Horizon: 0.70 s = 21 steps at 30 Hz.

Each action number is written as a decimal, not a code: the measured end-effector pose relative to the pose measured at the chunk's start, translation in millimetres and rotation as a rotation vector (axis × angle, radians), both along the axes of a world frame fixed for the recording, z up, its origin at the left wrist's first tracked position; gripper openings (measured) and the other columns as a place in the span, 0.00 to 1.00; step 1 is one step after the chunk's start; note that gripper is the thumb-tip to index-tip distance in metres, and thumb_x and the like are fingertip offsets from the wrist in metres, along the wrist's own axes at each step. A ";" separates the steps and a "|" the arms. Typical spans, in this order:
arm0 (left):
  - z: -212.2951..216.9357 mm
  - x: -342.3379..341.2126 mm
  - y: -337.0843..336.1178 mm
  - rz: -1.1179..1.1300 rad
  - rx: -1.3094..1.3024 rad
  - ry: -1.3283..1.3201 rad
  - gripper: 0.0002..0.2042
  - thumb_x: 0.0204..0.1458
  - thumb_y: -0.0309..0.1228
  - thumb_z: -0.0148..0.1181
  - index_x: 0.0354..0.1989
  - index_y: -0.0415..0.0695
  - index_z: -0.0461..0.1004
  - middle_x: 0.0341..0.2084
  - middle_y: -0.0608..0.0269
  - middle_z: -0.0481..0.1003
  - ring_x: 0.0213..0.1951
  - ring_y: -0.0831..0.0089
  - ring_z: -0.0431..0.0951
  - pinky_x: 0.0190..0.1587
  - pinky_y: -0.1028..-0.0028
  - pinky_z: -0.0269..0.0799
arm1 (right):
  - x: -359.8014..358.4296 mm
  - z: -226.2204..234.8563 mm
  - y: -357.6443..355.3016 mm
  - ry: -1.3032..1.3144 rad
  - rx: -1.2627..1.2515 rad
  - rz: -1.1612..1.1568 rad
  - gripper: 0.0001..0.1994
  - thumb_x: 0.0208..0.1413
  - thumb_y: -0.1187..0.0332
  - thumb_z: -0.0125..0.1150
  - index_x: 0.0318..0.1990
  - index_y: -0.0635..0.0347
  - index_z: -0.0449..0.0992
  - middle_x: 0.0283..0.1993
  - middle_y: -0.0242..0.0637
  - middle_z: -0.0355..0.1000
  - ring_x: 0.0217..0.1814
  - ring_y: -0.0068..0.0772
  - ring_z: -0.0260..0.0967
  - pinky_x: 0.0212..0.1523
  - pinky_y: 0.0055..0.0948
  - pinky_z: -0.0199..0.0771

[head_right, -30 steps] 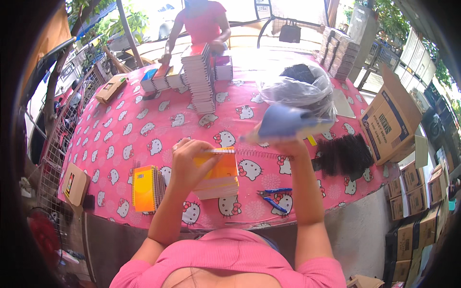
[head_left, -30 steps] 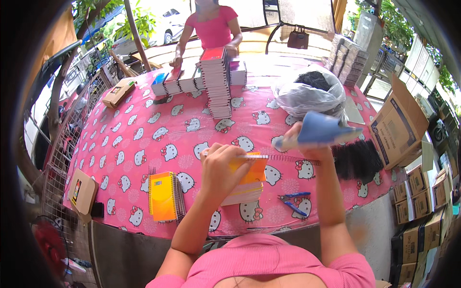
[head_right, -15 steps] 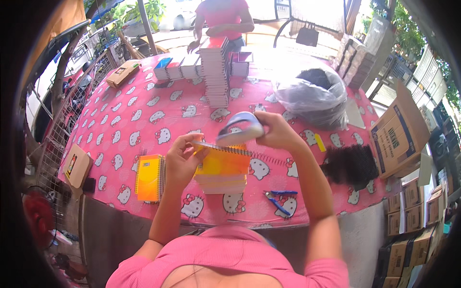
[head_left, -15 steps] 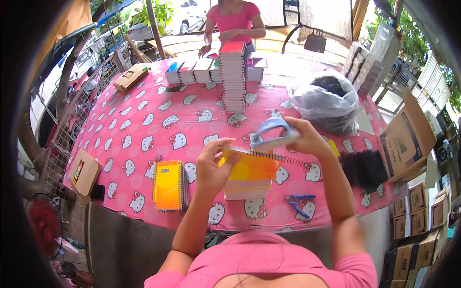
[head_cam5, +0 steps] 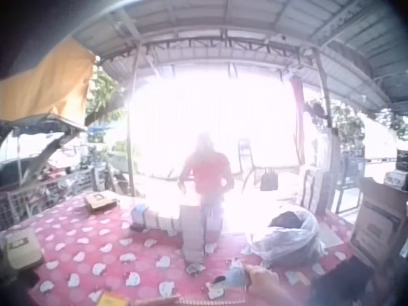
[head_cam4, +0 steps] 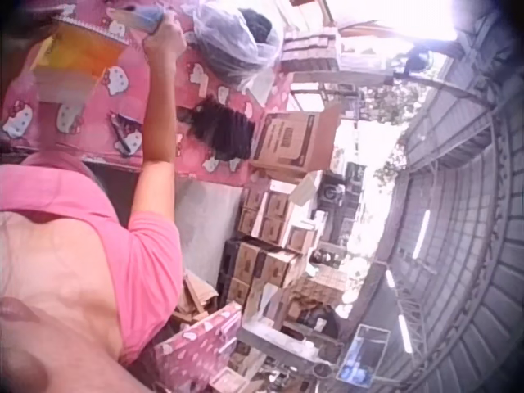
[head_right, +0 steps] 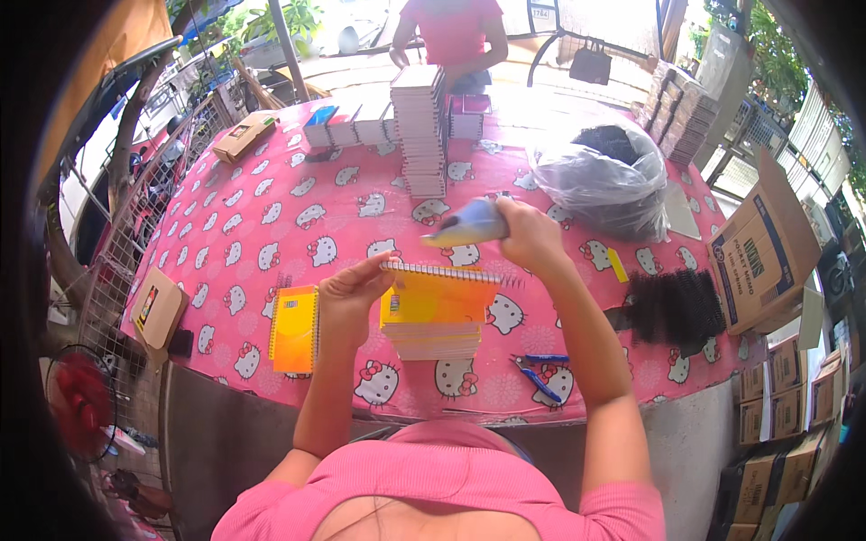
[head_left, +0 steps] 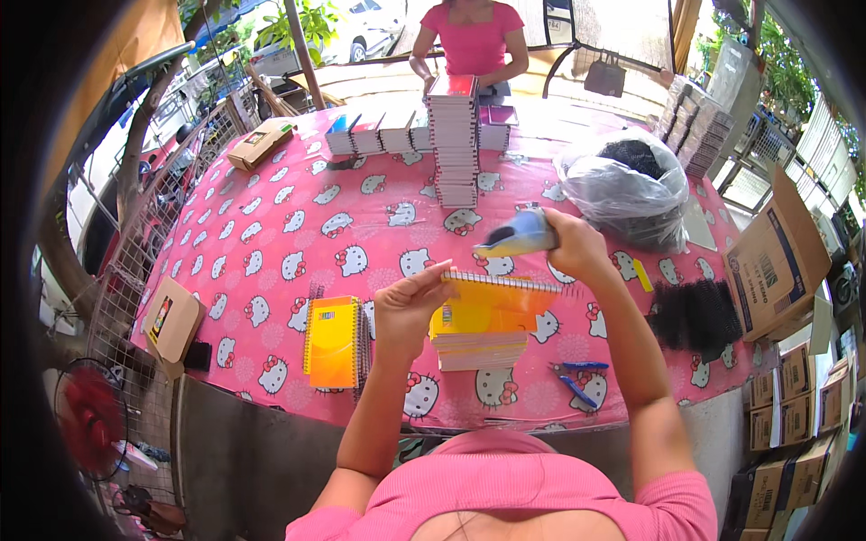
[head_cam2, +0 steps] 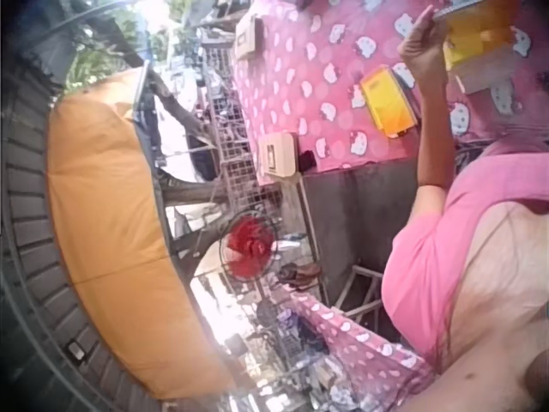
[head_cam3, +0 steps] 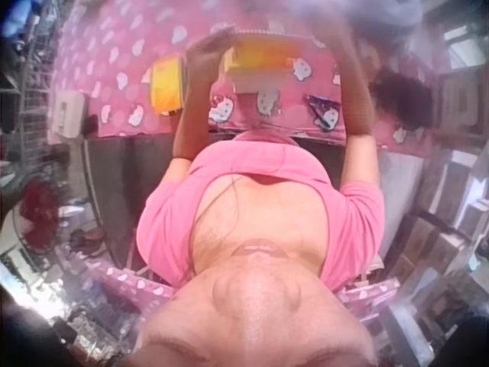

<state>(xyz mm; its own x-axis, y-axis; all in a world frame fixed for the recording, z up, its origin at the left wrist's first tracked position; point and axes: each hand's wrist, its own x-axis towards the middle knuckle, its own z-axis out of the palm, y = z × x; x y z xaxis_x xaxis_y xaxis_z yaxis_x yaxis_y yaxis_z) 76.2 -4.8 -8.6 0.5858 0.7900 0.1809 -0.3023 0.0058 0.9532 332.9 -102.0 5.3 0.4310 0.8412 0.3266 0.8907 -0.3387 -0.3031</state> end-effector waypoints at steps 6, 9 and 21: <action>-1.8 16.0 2.1 -0.157 -0.046 -0.187 0.11 0.46 0.14 0.62 0.39 0.34 0.74 0.36 0.60 0.78 0.36 0.79 0.77 0.40 0.80 0.75 | 34.6 -115.4 -57.8 -0.006 -0.265 -0.348 0.22 0.41 0.73 0.61 0.48 0.55 0.66 0.50 0.43 0.67 0.54 0.48 0.66 0.44 0.48 0.72; 16.4 7.9 -5.7 0.071 0.240 -0.225 0.10 0.45 0.14 0.63 0.35 0.35 0.72 0.35 0.59 0.77 0.36 0.80 0.76 0.40 0.79 0.74 | 5.6 -117.2 -82.0 -0.239 -0.078 -0.246 0.25 0.40 0.71 0.66 0.50 0.55 0.68 0.51 0.42 0.65 0.53 0.47 0.65 0.47 0.44 0.71; -14.1 4.7 -44.7 0.176 0.947 0.053 0.07 0.40 0.16 0.65 0.29 0.37 0.76 0.28 0.54 0.77 0.31 0.62 0.79 0.38 0.69 0.75 | -107.6 -44.8 -79.5 -0.010 0.515 0.234 0.11 0.42 0.70 0.68 0.37 0.54 0.79 0.34 0.32 0.67 0.35 0.33 0.63 0.37 0.33 0.63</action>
